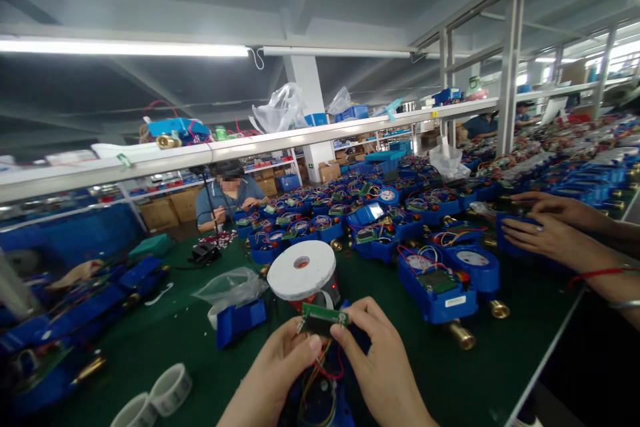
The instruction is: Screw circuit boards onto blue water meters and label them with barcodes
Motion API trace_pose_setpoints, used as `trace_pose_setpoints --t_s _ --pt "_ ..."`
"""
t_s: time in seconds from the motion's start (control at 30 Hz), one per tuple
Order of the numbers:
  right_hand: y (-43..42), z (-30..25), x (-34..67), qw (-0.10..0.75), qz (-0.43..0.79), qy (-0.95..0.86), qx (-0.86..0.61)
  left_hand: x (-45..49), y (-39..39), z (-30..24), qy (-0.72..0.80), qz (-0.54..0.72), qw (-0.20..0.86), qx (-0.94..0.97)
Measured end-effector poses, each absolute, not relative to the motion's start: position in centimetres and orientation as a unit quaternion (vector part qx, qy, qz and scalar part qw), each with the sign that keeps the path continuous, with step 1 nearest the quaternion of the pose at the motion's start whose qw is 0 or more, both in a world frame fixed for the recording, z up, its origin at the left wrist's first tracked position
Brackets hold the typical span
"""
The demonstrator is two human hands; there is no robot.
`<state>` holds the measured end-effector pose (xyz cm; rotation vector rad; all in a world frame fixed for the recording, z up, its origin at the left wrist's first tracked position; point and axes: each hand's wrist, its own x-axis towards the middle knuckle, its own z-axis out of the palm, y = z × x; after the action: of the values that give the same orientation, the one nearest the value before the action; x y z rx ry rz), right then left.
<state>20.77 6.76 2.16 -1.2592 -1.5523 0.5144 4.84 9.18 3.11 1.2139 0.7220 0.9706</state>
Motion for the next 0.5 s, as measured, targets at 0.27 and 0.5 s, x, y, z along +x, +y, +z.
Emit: trace_pose_setpoints --t_s 0.27,0.5 --pt "5.8 2.2 20.5 0.508 0.166 -0.654 -0.535 6.0 7.7 1.9 0.468 0.376 0.384 0.702" --pt "5.9 2.3 21.8 0.444 0.160 -0.669 -0.574 6.2 6.5 0.7 0.509 0.426 0.201 0.721"
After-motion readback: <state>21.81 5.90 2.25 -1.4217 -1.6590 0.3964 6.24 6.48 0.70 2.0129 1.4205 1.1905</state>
